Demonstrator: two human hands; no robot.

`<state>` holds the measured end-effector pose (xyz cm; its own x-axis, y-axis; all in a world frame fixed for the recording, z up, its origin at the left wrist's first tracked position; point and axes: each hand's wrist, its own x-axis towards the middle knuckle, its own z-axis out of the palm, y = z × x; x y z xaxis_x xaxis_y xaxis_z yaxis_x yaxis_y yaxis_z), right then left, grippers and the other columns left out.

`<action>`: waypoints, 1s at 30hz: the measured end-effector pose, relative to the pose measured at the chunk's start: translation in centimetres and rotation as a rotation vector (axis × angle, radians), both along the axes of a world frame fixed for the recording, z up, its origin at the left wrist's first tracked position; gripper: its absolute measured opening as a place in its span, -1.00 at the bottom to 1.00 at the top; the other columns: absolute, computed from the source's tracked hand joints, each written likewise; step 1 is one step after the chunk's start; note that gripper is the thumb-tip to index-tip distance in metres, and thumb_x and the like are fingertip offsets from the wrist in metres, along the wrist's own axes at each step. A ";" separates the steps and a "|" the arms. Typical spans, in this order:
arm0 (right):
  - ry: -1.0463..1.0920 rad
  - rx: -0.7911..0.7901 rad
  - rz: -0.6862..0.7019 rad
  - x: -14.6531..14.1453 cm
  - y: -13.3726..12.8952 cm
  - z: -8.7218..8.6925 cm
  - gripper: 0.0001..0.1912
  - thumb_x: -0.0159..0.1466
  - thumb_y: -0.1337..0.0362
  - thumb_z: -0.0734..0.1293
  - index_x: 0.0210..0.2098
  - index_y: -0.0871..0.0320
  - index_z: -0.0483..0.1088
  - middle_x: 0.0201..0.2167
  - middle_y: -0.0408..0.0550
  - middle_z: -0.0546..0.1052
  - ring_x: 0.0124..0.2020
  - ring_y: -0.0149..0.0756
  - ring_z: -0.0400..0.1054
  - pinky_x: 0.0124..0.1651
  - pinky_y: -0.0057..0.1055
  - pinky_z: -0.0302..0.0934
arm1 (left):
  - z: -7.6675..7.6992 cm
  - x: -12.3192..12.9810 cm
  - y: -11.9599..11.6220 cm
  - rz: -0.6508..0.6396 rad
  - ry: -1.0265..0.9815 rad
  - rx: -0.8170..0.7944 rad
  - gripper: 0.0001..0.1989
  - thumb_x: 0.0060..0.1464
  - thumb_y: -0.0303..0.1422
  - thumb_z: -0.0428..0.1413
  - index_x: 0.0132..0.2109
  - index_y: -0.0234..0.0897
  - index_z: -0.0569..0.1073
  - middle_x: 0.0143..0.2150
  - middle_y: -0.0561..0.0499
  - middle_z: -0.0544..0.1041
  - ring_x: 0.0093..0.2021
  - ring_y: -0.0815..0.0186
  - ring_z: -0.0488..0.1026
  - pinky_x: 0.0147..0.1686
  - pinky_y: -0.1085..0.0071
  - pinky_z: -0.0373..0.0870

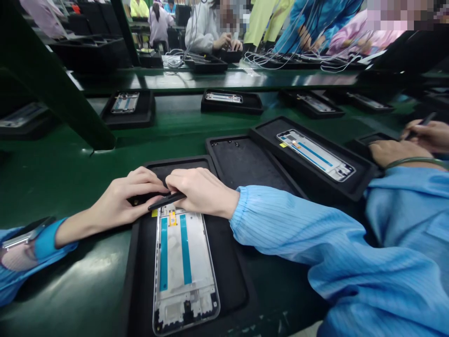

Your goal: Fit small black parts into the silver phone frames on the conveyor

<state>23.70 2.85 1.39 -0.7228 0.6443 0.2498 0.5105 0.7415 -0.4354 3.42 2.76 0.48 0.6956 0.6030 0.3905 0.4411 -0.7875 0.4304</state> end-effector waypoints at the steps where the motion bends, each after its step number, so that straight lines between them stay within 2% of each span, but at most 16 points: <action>1: 0.010 -0.010 0.020 0.1 0.2 0.1 -0.91 0.04 0.50 0.29 -0.46 0.24 0.33 -0.46 -0.12 0.39 -0.47 -0.44 0.20 -0.42 -0.51 0.03 | 0.0 0.0 0.0 -0.011 0.016 0.004 -0.82 0.10 -0.43 0.00 -0.22 -0.28 0.49 -0.25 -0.06 0.51 -0.21 0.24 0.36 -0.22 0.27 0.33; 4: 0.083 -0.131 0.027 0.4 1.1 0.2 -0.92 0.03 0.50 0.31 -0.45 0.26 0.38 -0.48 -0.13 0.42 -0.45 -0.44 0.24 -0.38 -0.51 0.07 | 0.3 0.0 0.1 -0.072 0.087 0.024 -0.81 0.13 -0.44 -0.05 -0.23 -0.30 0.47 -0.26 -0.08 0.47 -0.19 0.24 0.33 -0.20 0.28 0.32; 6: 0.124 -0.301 -0.011 0.7 1.9 0.2 -0.95 0.07 0.40 0.32 -0.45 0.27 0.43 -0.51 -0.13 0.43 -0.47 -0.45 0.25 -0.40 -0.52 0.08 | 0.5 0.0 0.2 -0.103 0.155 0.038 -0.79 0.15 -0.43 -0.07 -0.24 -0.31 0.46 -0.28 -0.09 0.43 -0.18 0.23 0.30 -0.18 0.26 0.31; 8: 0.135 -0.469 -0.046 0.9 2.5 0.1 -0.86 0.10 0.31 0.31 -0.42 0.28 0.46 -0.54 -0.14 0.43 -0.51 -0.47 0.23 -0.45 -0.52 0.07 | 0.7 0.2 0.2 -0.113 0.211 0.046 -0.79 0.15 -0.43 -0.08 -0.24 -0.31 0.46 -0.29 -0.09 0.41 -0.17 0.21 0.28 -0.16 0.25 0.29; 11: 0.140 -0.596 -0.075 1.0 2.7 0.1 -0.84 0.08 0.32 0.30 -0.41 0.28 0.47 -0.54 -0.16 0.44 -0.55 -0.50 0.20 -0.47 -0.53 0.08 | 0.8 0.4 0.3 -0.131 0.244 0.035 -0.79 0.14 -0.45 -0.09 -0.26 -0.30 0.45 -0.26 -0.08 0.41 -0.17 0.21 0.27 -0.14 0.24 0.28; 15: 0.152 -0.585 -0.117 0.4 2.3 0.3 -0.92 0.01 0.40 0.29 -0.50 0.27 0.43 -0.57 -0.19 0.42 -0.53 -0.51 0.20 -0.47 -0.56 0.07 | 1.2 0.6 0.4 -0.158 0.247 0.029 -0.80 0.11 -0.48 -0.08 -0.28 -0.31 0.45 -0.26 -0.08 0.41 -0.18 0.22 0.29 -0.14 0.26 0.28; 21: 0.168 -0.511 -0.139 0.1 2.0 0.4 -0.94 0.01 0.39 0.32 -0.54 0.27 0.42 -0.61 -0.19 0.41 -0.56 -0.51 0.21 -0.50 -0.56 0.08 | 1.8 0.4 -0.2 -0.152 0.391 0.088 -0.78 0.13 -0.45 -0.07 -0.20 -0.32 0.46 -0.21 -0.12 0.44 -0.14 0.14 0.34 -0.11 0.16 0.27; 23: 0.290 -0.494 -0.153 0.2 2.0 0.3 -0.82 0.10 0.27 0.31 -0.52 0.28 0.44 -0.61 -0.16 0.43 -0.57 -0.50 0.25 -0.50 -0.56 0.13 | 1.5 0.1 -0.2 -0.143 0.331 0.076 -0.75 0.13 -0.47 -0.09 -0.14 -0.33 0.45 -0.18 -0.14 0.44 -0.14 0.16 0.35 -0.14 0.20 0.31; 27: 0.564 -0.433 -0.357 0.5 1.8 0.0 -0.47 0.23 -0.06 0.14 -0.51 0.28 0.42 -0.62 -0.09 0.42 -0.65 -0.51 0.27 -0.58 -0.56 0.15 | 0.4 -0.2 -0.1 -0.117 0.095 0.034 -0.75 0.09 -0.52 -0.09 -0.17 -0.31 0.44 -0.22 -0.10 0.45 -0.18 0.25 0.37 -0.20 0.32 0.38; 30: 0.601 -0.404 -0.390 0.4 1.3 -0.1 -0.43 0.24 -0.10 0.09 -0.55 0.25 0.36 -0.58 -0.10 0.42 -0.63 -0.51 0.31 -0.54 -0.56 0.20 | 0.1 -0.3 0.1 -0.109 0.031 0.029 -0.79 0.06 -0.54 -0.05 -0.21 -0.31 0.43 -0.25 -0.07 0.45 -0.20 0.28 0.38 -0.21 0.35 0.38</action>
